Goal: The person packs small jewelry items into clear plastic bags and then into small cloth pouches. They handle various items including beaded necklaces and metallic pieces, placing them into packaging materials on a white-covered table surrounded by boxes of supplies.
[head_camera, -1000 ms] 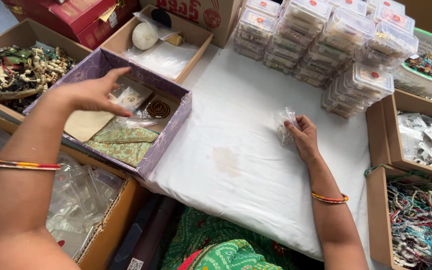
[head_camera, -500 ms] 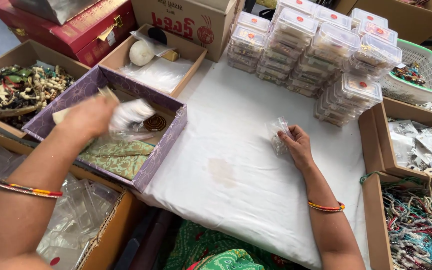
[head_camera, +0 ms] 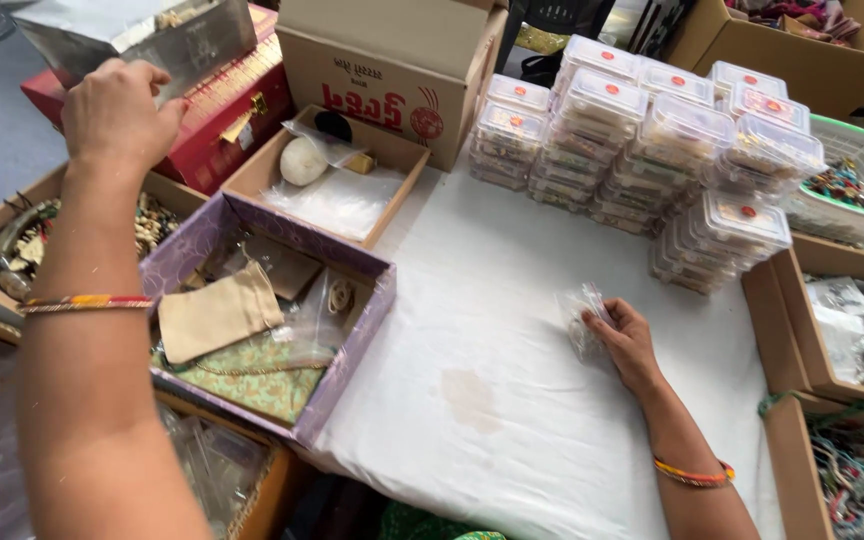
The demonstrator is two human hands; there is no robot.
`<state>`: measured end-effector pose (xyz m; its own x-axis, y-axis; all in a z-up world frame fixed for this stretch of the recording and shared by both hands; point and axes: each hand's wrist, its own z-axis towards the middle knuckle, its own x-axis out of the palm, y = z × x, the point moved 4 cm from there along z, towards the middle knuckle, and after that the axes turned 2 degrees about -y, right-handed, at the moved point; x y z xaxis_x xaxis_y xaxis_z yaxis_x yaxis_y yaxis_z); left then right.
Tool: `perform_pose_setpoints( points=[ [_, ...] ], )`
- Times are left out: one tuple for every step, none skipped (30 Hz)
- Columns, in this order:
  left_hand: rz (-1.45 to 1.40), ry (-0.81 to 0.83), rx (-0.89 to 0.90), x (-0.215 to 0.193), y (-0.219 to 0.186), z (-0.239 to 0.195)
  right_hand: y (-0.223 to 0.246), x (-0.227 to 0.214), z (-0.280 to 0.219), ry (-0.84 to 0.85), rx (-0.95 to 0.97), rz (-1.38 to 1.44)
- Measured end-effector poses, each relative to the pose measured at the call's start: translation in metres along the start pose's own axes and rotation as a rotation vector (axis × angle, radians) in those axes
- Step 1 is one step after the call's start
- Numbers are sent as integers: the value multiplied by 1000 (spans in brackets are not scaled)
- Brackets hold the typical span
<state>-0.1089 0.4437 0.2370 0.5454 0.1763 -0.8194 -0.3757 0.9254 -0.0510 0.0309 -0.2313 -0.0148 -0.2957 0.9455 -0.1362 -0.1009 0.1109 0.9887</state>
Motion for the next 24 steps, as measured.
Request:
perform_pose_setpoints(
  points=[
    [8,-16,-47,11,10,13,-1,-1,0,-11,9,-22],
    [17,-32,-97,21,21,26,-2,-1,1,-21,16,-43],
    [22,-37,-98,28,23,33,-1,-1,0,-17,12,-39],
    [84,-28,-86,34,26,41,-1,-2,0,-29,31,-38],
    [145,-19,-74,41,28,48,-2,-2,0,-41,50,-37],
    [149,-24,-75,46,33,54,-5,-3,1,-38,45,-34],
    [270,-17,-42,53,37,60,-9,-4,3,-44,53,-18],
    [387,-9,-10,60,41,66,-11,-6,4,-50,60,-5],
    [389,-12,-13,59,42,70,-11,-6,5,-48,56,-4],
    [413,22,-5,60,44,72,-13,-7,5,-57,81,13],
    [436,57,4,62,45,73,-15,-7,5,-66,107,31],
    [436,57,3,59,47,73,-19,-9,6,-65,106,31],
    [464,-9,76,54,46,74,-24,-12,6,-67,112,45],
    [490,-77,148,50,44,74,-29,-14,6,-69,115,59],
    [490,-80,147,47,45,75,-30,-15,7,-69,112,59],
    [618,-105,221,44,42,75,-31,-16,7,-65,109,79],
    [746,-129,295,41,40,75,-32,-17,7,-62,106,100],
    [745,-129,293,54,54,84,-29,-16,6,-61,106,97],
    [890,-198,288,66,68,92,-27,-15,5,-75,131,97],
    [1035,-266,280,77,82,100,-24,-14,4,-88,157,97],
    [1034,-265,278,85,87,110,-26,-15,6,-86,157,94],
    [803,-166,82,93,100,119,-29,-17,5,-90,162,95],
    [569,-74,-114,102,113,126,-31,-18,4,-94,167,96],
    [570,-72,-114,97,104,130,-31,-18,4,-93,168,96]
  ],
)
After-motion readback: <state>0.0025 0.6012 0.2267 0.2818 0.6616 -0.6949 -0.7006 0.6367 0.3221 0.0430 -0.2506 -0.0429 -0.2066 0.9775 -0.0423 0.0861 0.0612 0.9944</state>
